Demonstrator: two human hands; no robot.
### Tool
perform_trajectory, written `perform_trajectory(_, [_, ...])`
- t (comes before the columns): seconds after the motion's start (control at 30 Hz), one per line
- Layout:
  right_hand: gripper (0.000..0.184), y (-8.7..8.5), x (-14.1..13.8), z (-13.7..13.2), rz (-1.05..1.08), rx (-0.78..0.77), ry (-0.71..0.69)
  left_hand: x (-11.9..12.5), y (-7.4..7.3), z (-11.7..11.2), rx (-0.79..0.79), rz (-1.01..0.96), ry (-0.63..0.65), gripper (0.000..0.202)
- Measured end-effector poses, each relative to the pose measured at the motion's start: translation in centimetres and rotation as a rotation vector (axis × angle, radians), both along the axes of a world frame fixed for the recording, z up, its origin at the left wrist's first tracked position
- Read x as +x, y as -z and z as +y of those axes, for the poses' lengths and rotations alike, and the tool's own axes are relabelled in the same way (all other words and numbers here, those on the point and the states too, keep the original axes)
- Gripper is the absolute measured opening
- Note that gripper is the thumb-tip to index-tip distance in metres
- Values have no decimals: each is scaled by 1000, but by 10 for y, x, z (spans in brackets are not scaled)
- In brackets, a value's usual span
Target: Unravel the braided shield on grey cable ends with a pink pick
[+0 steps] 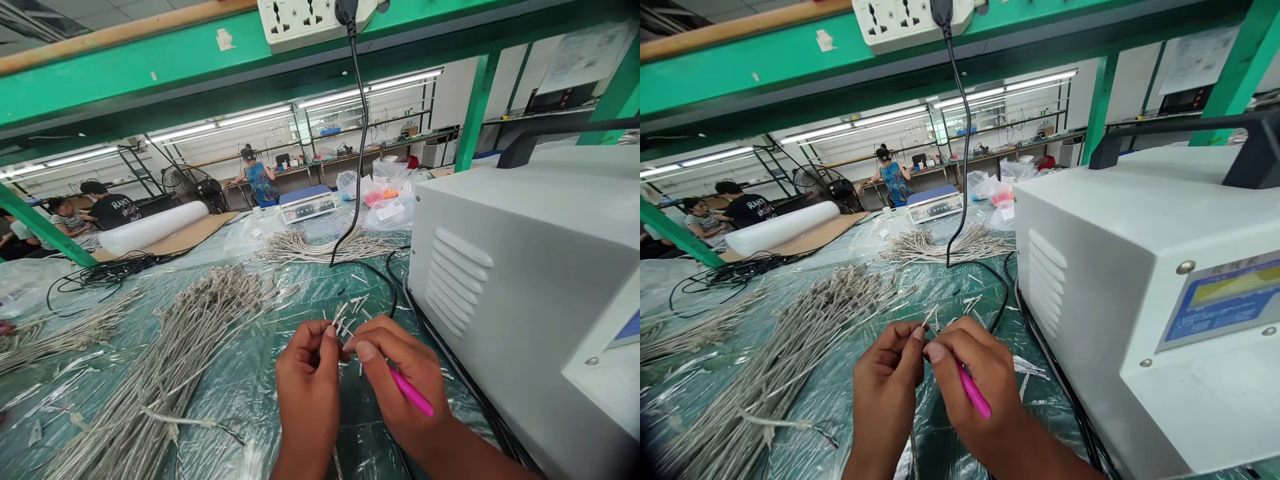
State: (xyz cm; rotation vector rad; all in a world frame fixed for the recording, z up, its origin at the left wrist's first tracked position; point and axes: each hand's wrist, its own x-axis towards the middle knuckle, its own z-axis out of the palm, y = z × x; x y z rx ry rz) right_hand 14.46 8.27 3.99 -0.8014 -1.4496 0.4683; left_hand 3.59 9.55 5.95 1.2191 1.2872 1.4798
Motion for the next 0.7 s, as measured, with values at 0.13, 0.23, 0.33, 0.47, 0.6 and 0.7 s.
perform_trajectory(0.13, [20, 0, 0, 0, 12, -13, -2, 0, 0, 0, -3, -22, 18, 18])
perform_trajectory(0.23, [20, -1, -1, 0, 18, -5, -4, -2, 1, 1, 4, 4, 38, 19])
perform_trajectory(0.33, [20, -2, -1, 1, 17, 7, 1, -3, 2, 2, 8, 15, 60, 20])
perform_trajectory(0.47, [20, -2, -1, 1, 29, 11, 21, -4, 3, 2, -1, -4, 53, 19])
perform_trajectory(0.6, [19, -1, 0, 0, 35, 13, 13, -5, 4, 2, -7, 13, 74, 20])
perform_trajectory(0.7, [19, 0, 0, 0, 24, 3, -5, -5, 4, 2, -6, -10, 76, 18])
